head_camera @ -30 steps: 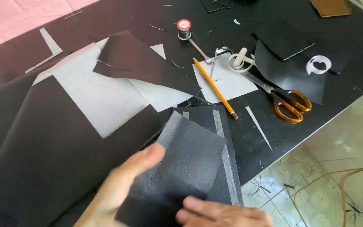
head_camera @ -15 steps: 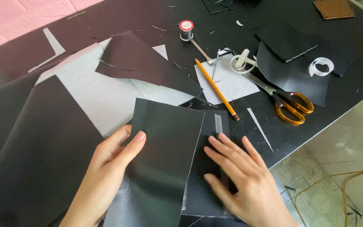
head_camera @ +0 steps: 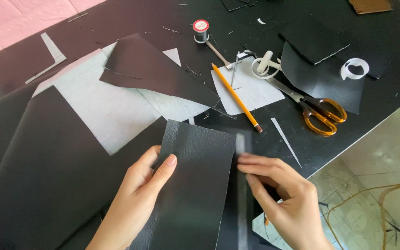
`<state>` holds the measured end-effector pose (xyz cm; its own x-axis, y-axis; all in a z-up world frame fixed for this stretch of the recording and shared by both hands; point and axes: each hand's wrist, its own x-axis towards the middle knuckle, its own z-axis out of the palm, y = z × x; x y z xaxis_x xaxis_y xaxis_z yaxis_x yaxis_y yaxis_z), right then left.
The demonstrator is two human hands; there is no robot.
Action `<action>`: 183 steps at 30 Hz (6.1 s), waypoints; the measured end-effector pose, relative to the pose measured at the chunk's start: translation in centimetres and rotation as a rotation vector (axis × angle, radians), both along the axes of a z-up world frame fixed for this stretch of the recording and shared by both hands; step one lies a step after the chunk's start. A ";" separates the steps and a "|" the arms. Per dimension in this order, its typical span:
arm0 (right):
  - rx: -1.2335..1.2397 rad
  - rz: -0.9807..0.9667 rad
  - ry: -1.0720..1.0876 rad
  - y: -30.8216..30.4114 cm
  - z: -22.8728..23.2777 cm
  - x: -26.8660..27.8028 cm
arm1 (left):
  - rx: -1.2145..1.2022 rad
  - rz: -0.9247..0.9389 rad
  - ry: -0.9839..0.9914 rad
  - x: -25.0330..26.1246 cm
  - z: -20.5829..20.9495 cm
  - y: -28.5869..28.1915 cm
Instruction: The person is constructing a bag component by cutting black material to size, applying double-sided tape to the edges, and folding it into shape.
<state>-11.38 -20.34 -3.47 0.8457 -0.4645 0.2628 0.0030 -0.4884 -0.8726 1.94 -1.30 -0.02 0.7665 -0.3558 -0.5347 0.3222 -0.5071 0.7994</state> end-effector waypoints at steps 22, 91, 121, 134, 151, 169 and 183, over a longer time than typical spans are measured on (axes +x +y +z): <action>0.183 0.096 0.126 -0.5 -0.6 0.3 | 0.030 0.185 0.188 1.7 3.7 0.1; 0.066 0.034 0.373 -2.4 -0.6 3.7 | 0.298 -0.461 -0.210 2.0 -1.2 4.3; -0.290 -0.027 0.166 -0.1 -1.7 1.9 | 0.205 -0.758 -1.322 -1.2 -2.3 0.1; -0.583 -0.077 0.088 -2.1 -3.3 0.9 | 0.147 -0.864 -1.164 -1.2 -5.4 -1.4; -0.439 -0.100 0.119 -1.5 -3.4 2.3 | 0.210 -0.515 -1.095 -1.3 -5.8 -3.1; -0.162 -0.060 0.130 -0.7 -2.4 1.1 | 0.153 -0.628 -1.178 0.4 -4.8 -1.7; -0.030 -0.054 -0.095 0.2 2.3 1.8 | -0.333 -0.269 -0.918 -0.3 2.2 0.1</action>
<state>-9.54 -20.11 -1.20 0.7902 -0.4994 0.3553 0.0580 -0.5162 -0.8545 1.66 -1.23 2.23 0.7039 -0.6006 0.3792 -0.5804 -0.1786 0.7945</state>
